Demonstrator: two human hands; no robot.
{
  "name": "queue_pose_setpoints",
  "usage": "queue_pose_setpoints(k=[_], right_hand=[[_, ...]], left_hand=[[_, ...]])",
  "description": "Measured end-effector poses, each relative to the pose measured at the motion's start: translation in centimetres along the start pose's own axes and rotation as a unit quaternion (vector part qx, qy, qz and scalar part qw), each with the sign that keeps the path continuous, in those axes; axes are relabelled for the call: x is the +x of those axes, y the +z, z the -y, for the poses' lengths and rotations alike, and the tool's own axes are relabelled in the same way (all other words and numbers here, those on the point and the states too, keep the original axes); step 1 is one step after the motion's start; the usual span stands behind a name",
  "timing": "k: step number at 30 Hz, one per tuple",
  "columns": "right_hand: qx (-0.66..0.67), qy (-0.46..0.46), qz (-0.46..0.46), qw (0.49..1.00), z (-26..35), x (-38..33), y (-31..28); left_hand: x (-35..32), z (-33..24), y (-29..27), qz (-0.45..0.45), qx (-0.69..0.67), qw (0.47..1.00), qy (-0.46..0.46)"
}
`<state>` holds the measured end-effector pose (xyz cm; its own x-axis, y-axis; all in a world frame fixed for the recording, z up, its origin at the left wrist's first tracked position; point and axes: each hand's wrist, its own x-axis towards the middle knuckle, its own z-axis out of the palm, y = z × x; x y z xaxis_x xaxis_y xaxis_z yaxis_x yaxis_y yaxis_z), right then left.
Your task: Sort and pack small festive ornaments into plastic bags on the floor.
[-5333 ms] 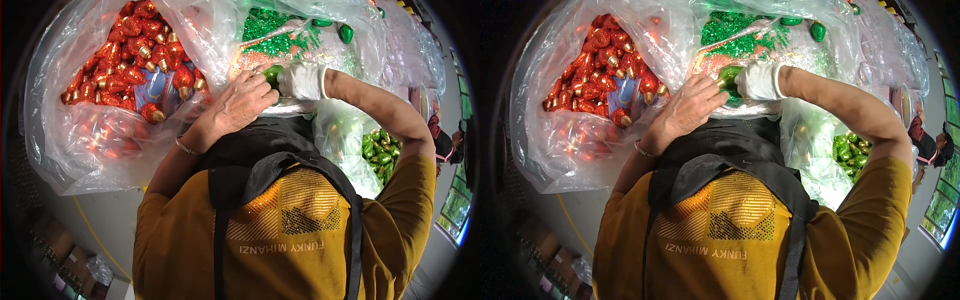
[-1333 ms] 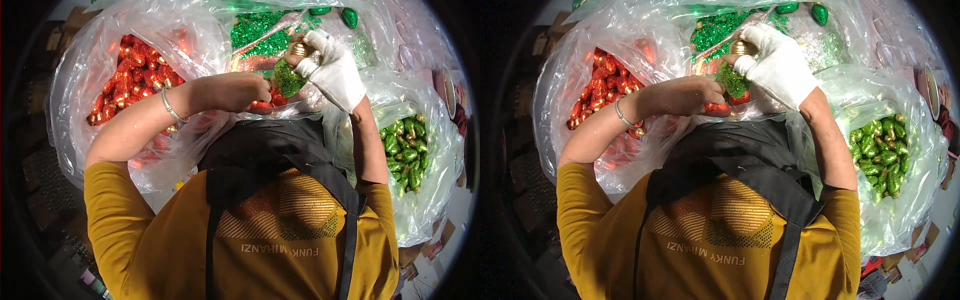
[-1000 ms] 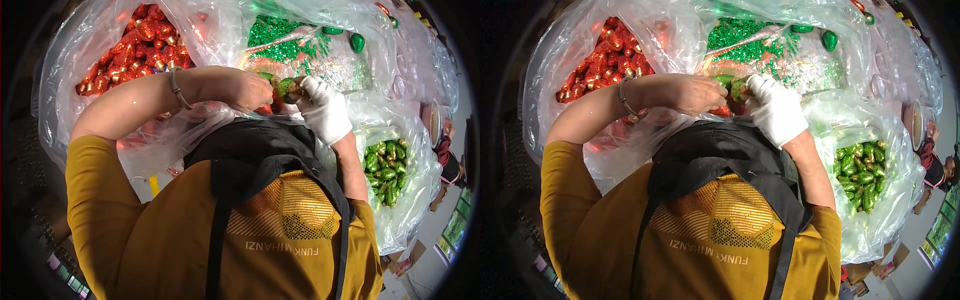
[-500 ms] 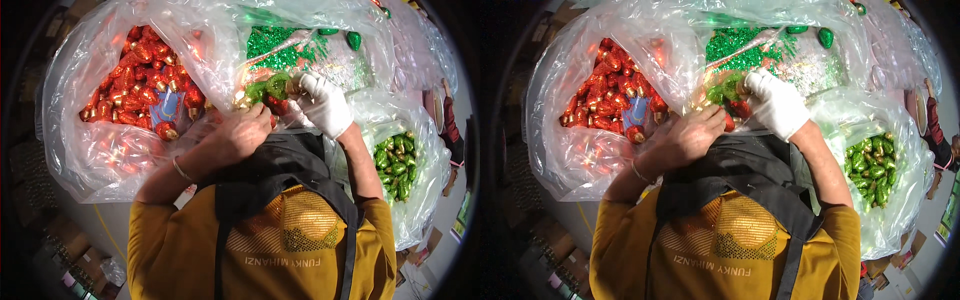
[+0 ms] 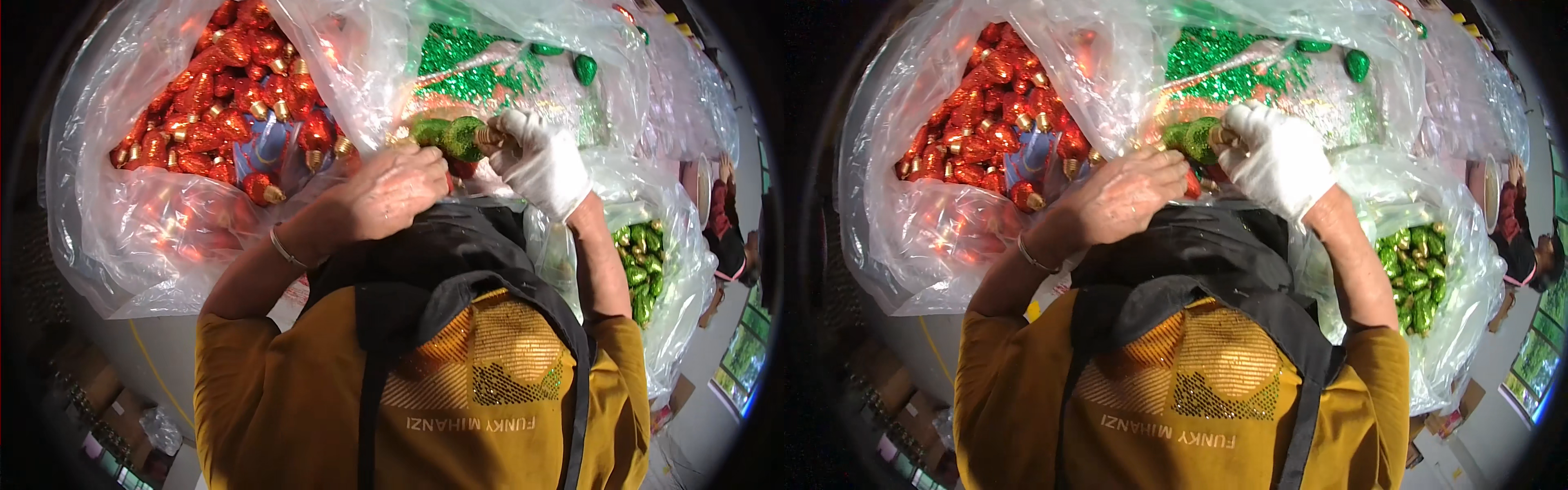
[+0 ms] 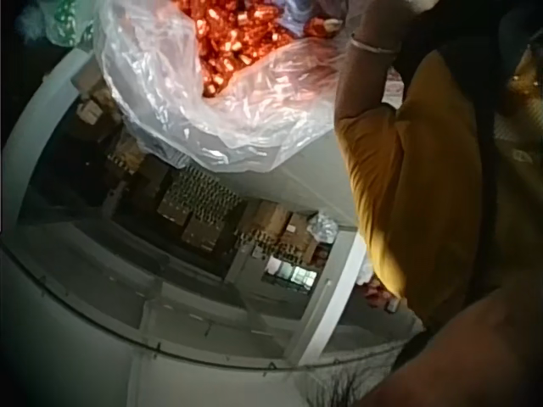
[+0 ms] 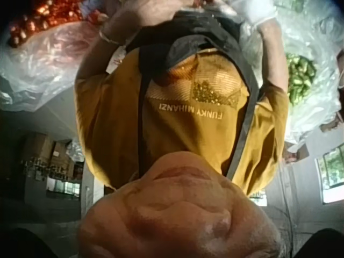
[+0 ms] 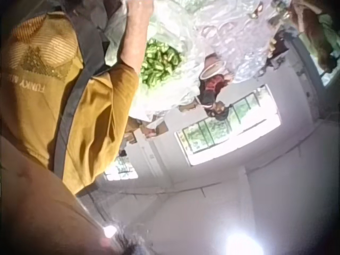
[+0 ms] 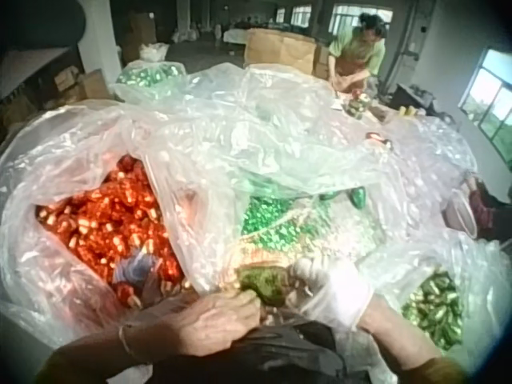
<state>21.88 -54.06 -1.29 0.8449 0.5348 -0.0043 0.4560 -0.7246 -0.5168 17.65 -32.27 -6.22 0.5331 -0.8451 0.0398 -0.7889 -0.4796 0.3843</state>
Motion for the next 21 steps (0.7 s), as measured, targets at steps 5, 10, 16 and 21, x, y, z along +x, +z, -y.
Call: queue_pose_setpoints(k=[5, 10, 16, 21], right_hand=[[-0.055, -0.035, 0.09, 0.994, 0.9, 2.6, -1.7], [-0.085, -0.083, 0.174, 0.978, -0.1, 3.1, -2.4], [0.016, -0.147, 0.182, 0.972, -1.0, 2.2, -2.6], [-0.145, -0.164, 0.142, 0.965, 0.8, 2.1, -2.9]], left_hand=[[0.2, 1.7, 0.0, -0.072, -0.114, 0.99, 0.034], [0.3, 1.7, 0.2, -0.123, -0.166, 0.977, 0.053], [0.1, 2.4, 0.7, -0.138, -0.194, 0.971, 0.034], [0.0, 2.4, 0.4, -0.143, -0.163, 0.975, 0.051]])
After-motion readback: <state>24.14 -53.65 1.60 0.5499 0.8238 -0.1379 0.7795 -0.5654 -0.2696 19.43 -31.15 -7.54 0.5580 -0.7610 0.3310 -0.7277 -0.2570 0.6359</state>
